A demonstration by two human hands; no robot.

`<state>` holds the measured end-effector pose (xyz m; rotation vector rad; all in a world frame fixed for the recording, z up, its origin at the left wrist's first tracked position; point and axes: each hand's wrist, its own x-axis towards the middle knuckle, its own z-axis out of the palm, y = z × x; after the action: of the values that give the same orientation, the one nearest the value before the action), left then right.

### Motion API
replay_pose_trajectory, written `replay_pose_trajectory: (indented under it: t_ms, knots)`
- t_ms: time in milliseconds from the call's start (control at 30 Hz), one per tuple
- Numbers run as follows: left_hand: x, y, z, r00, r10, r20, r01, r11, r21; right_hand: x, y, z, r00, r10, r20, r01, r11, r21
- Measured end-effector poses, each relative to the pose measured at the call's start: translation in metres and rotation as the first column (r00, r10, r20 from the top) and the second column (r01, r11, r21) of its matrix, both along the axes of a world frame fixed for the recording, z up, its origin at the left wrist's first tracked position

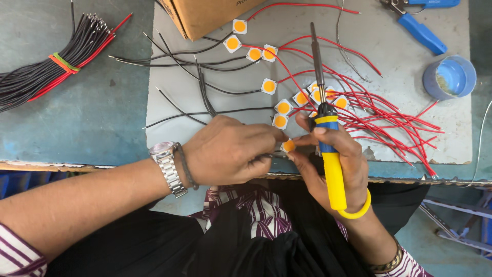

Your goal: The person solders red and black wires onto the terminals of LED COB chips on a workbench using a soldering iron, finishing each chip and setting it aside. They then gather the soldered chips and wires into a bundle and use pliers to trim or crimp the wire ends.

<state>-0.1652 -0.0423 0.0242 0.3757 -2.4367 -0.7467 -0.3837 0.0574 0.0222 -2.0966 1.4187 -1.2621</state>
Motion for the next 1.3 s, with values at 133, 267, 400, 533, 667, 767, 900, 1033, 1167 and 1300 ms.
replay_pose_trajectory:
  t_ms: [133, 267, 400, 533, 667, 767, 900, 1033, 1167, 1300]
  knots:
    - [-0.003, 0.004, -0.004, 0.996, -0.015, 0.089, 0.027, 0.99, -0.139, -0.003, -0.002, 0.003, 0.996, 0.031, -0.081, -0.035, 0.998, -0.058]
    - [-0.005, 0.005, -0.005, 0.994, -0.034, 0.107, 0.061, 0.962, -0.265, -0.007, 0.001, 0.0, 1.0, 0.017, -0.01, -0.017, 0.999, -0.032]
    - [-0.005, 0.004, -0.002, 0.993, -0.03, 0.116, 0.062, 0.958, -0.278, -0.02, 0.023, -0.016, 0.964, -0.013, 0.266, 0.003, 0.999, 0.035]
    - [-0.003, 0.001, -0.004, 0.992, -0.015, 0.121, 0.052, 0.95, -0.309, -0.056, 0.053, -0.038, 0.901, -0.113, 0.418, 0.187, 0.972, -0.141]
    - [0.002, -0.001, -0.01, 0.991, -0.002, 0.132, 0.042, 0.953, -0.301, -0.103, 0.062, -0.062, 0.743, -0.027, 0.669, 0.274, 0.924, -0.267]
    - [0.004, -0.002, -0.015, 0.991, 0.0, 0.131, 0.037, 0.96, -0.277, -0.114, 0.074, -0.064, 0.698, -0.104, 0.709, 0.354, 0.91, -0.215]
    - [0.005, -0.003, -0.016, 0.99, -0.021, 0.137, 0.055, 0.966, -0.252, -0.104, 0.074, -0.053, 0.731, -0.163, 0.662, 0.359, 0.918, -0.17]
    - [0.008, -0.003, -0.017, 0.99, -0.029, 0.141, 0.062, 0.969, -0.238, -0.081, 0.067, -0.036, 0.791, -0.186, 0.583, 0.317, 0.94, -0.129]
    - [0.013, -0.003, -0.019, 0.987, -0.025, 0.161, 0.065, 0.967, -0.247, -0.062, 0.059, -0.02, 0.839, -0.188, 0.51, 0.274, 0.956, -0.1]
    - [0.018, -0.003, -0.023, 0.986, -0.021, 0.167, 0.063, 0.967, -0.246, -0.05, 0.053, -0.011, 0.871, -0.189, 0.453, 0.249, 0.965, -0.078]
